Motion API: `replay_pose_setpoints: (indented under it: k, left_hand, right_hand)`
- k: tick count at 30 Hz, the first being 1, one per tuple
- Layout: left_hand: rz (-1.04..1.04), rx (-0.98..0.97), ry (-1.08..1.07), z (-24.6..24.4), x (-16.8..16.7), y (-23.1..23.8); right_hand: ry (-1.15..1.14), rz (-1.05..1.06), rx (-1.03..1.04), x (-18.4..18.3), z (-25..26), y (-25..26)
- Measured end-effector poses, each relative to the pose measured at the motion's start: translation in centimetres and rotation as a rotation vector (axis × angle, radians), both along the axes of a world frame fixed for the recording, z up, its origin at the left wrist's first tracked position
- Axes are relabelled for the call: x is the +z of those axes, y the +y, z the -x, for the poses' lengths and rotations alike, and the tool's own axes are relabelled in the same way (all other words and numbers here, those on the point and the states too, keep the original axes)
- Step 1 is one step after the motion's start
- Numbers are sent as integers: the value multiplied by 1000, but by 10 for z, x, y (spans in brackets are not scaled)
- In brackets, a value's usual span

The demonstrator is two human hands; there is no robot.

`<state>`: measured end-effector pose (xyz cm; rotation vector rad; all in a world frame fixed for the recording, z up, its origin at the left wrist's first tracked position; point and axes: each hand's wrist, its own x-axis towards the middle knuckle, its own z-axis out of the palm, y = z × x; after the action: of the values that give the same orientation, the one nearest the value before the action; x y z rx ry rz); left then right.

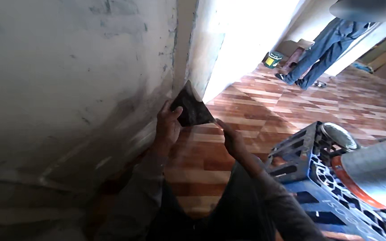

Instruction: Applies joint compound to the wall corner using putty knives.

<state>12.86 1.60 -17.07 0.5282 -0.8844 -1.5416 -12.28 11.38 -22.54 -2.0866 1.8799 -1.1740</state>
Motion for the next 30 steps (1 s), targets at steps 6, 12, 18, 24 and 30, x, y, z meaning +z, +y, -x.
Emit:
replay_pose_setpoints:
  k: [6, 12, 18, 24, 30]
  left_hand:
    - [173, 304, -318, 1, -9, -2]
    - [110, 375, -234, 7, -4, -2]
    - [-76, 374, -193, 7, 3, -9]
    - [-88, 452, -266, 4, 0, -23]
    - [100, 516, -380, 0, -7, -20]
  right_hand:
    - [-973, 171, -246, 25, -20, 8]
    - [-607, 268, -338, 73, -24, -32]
    - [-803, 296, -346, 95, 29, -159]
    - [-600, 261, -307, 118, 19, -180]
    - [-436, -40, -158, 99, -78, -89]
